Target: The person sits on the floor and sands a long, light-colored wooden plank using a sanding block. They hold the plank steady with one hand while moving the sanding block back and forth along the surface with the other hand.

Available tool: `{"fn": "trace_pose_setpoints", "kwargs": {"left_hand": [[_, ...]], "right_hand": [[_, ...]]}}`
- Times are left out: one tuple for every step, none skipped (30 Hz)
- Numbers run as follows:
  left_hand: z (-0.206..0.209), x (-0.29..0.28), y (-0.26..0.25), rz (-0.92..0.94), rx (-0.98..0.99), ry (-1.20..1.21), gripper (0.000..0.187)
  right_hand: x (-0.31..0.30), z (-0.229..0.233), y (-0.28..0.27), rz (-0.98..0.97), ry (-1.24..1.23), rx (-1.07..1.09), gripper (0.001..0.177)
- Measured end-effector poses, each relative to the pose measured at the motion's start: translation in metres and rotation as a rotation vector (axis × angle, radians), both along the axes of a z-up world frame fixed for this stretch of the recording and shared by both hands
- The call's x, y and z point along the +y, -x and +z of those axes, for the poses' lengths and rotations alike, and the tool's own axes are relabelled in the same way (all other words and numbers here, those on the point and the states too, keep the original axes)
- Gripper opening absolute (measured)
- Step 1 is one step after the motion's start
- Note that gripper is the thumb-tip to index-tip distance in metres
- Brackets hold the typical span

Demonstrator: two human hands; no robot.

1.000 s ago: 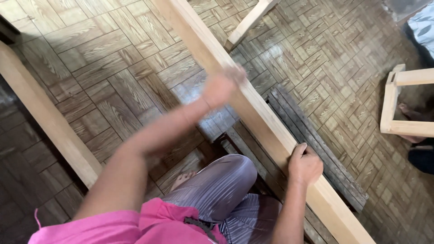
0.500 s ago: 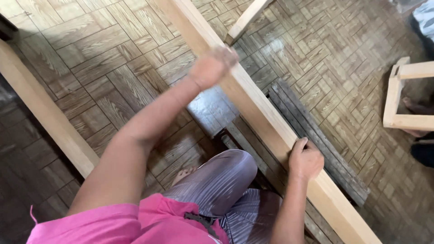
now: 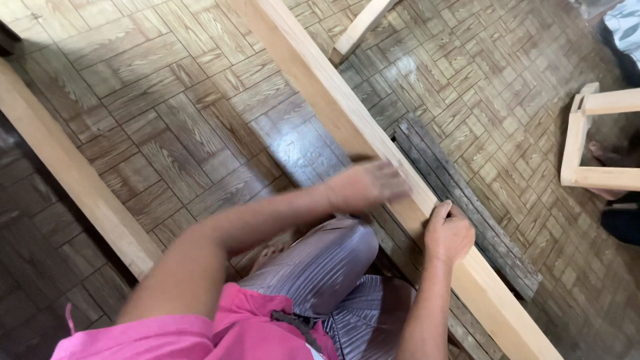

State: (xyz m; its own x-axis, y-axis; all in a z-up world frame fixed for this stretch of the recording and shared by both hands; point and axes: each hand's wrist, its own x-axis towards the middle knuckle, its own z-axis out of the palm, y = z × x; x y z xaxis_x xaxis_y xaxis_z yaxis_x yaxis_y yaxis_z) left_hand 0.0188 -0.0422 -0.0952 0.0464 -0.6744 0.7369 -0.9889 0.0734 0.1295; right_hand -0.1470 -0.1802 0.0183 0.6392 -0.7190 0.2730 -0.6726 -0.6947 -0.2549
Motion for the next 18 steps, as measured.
{"fn": "trace_pose_setpoints", "kwargs": {"left_hand": [[-0.009,0.011,-0.032,-0.002,-0.005,-0.002,0.103],[-0.018,0.022,-0.064,0.147,0.095,-0.020,0.069],[-0.026,0.034,-0.096,0.296,0.194,-0.037,0.038],[0.027,0.070,-0.103,0.290,0.192,-0.040,0.038],[0.087,0.104,-0.109,0.369,0.300,-0.053,0.041],[0.150,0.144,-0.109,0.451,0.407,-0.064,0.062],[0.147,0.143,-0.115,0.447,0.404,-0.065,0.062],[0.142,0.145,-0.121,0.600,0.410,-0.281,0.054],[0.138,0.146,-0.127,0.749,0.410,-0.500,0.055],[0.114,0.128,-0.122,0.750,0.410,-0.504,0.055],[0.091,0.109,-0.117,0.804,0.399,-0.387,0.052],[0.068,0.089,-0.112,0.851,0.389,-0.265,0.051],[0.059,0.065,-0.082,0.847,0.391,-0.265,0.051],[0.050,0.042,-0.051,0.541,0.759,-0.122,0.046],[0.041,0.020,-0.021,0.208,1.101,0.028,0.049],[0.051,0.016,0.004,0.208,1.102,0.036,0.049],[0.061,0.011,0.030,0.230,0.561,-0.091,0.037],[0.071,0.005,0.056,0.236,0.013,-0.206,0.028]], "right_hand": [[0.000,0.000,0.000,-0.002,-0.002,-0.005,0.042],[0.001,0.000,0.001,-0.001,0.002,0.003,0.043],[0.001,0.000,0.001,-0.001,0.005,0.011,0.044],[0.003,0.002,-0.001,-0.007,0.002,0.009,0.044],[0.005,0.004,-0.003,-0.022,-0.010,0.008,0.048],[0.007,0.006,-0.006,-0.033,-0.021,0.006,0.056],[0.005,0.007,-0.006,-0.037,-0.022,0.004,0.056],[0.005,0.007,-0.007,-0.040,-0.004,0.014,0.053],[0.005,0.007,-0.007,-0.043,0.015,0.025,0.052],[0.004,0.003,-0.005,-0.043,0.010,0.027,0.052],[0.004,0.000,-0.003,-0.032,0.015,0.014,0.048],[0.001,-0.001,-0.001,-0.024,0.026,0.001,0.044],[0.000,-0.002,-0.001,-0.027,0.028,0.003,0.044],[-0.001,-0.003,-0.001,-0.018,0.027,0.001,0.046],[-0.001,-0.004,-0.001,-0.009,0.025,-0.002,0.049],[-0.002,-0.002,-0.001,-0.006,0.032,-0.001,0.049],[-0.003,0.000,-0.001,-0.003,0.009,-0.003,0.056],[-0.003,0.001,0.002,-0.007,-0.014,-0.008,0.063]]}}
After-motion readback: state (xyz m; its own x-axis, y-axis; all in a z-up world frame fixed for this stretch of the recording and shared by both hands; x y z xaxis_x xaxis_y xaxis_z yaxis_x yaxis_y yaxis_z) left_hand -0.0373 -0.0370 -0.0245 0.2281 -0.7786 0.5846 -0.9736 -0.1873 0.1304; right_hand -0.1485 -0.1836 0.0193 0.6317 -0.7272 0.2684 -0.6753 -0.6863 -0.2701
